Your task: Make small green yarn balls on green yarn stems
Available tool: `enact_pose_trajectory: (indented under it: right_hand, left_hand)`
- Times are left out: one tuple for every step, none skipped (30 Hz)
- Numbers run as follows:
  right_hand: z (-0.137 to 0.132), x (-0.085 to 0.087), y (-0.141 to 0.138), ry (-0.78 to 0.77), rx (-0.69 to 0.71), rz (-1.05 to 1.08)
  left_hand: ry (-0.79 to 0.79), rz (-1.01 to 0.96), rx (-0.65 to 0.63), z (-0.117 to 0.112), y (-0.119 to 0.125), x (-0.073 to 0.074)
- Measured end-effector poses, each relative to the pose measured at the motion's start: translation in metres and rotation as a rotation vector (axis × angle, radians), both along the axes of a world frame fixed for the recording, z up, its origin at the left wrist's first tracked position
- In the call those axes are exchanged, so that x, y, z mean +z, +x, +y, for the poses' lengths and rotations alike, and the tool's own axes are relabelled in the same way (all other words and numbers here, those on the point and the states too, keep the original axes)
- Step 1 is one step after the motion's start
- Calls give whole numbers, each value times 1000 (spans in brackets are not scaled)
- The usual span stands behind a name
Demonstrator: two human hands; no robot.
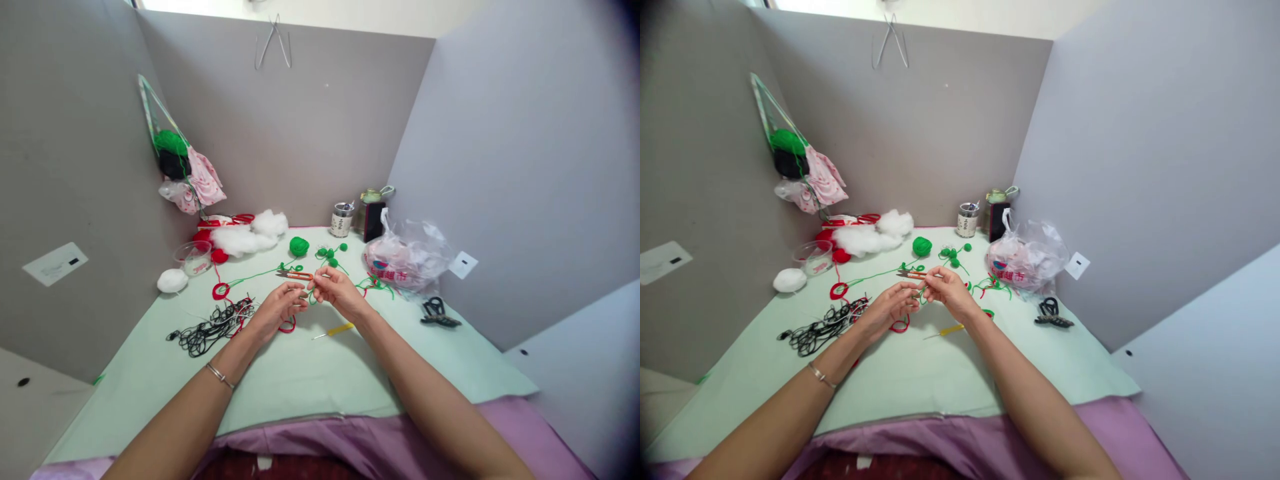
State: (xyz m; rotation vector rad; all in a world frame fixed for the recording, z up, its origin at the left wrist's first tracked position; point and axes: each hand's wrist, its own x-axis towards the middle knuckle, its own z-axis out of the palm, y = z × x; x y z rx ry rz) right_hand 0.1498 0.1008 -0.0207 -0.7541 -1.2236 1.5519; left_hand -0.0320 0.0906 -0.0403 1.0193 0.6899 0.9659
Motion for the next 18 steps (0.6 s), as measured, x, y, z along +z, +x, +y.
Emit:
enact_pose_trajectory:
  right_hand:
    - [-1,0,-1,0,0,-8]
    - [-1,0,-2,-1,3,-16]
    - [-2,0,-2,-1,12,-25]
    - [-3,0,-3,-2,22,-32]
    - [-3,1,-3,-4,32,-35]
    - [-3,1,-3,-7,37,-34]
    - [-3,1,-3,-11,35,-27]
    - [-2,1,-2,-17,30,-16]
    - [-1,1,0,-24,18,-4]
    - [1,2,1,-32,0,11]
    - [3,2,4,-41,-25,31]
    - [5,3,7,-52,-56,57]
    - [7,4,10,-64,-93,85]
    - [10,5,14,-73,-135,114]
    - [12,7,19,-76,-179,137]
    - [14,9,24,-74,-222,152]
    - [15,12,30,-66,-263,160]
    - [16,16,37,-51,-304,162]
  left_hand:
    - [30,28,-16,-1,1,-1]
    - [65,68,-30,-1,1,-3]
    - [97,117,-40,-1,2,-5]
    - [122,170,-47,-1,2,-7]
    - [140,221,-50,-1,2,-9]
    - [154,267,-45,0,2,-10]
    - [167,305,-36,1,2,-11]
    - [179,330,-26,2,1,-12]
    - [188,347,-18,3,0,-11]
    - [195,361,-17,3,0,-11]
    - [199,373,-26,4,-1,-10]
    - [199,384,-48,4,-1,-10]
    - [195,395,-76,5,-2,-9]
    - [189,404,-100,5,-2,-10]
    - [185,411,-117,5,-2,-10]
    - [182,415,-124,5,-2,-11]
    - [180,416,-126,4,-1,-12]
    - [181,414,-127,4,-2,-12]
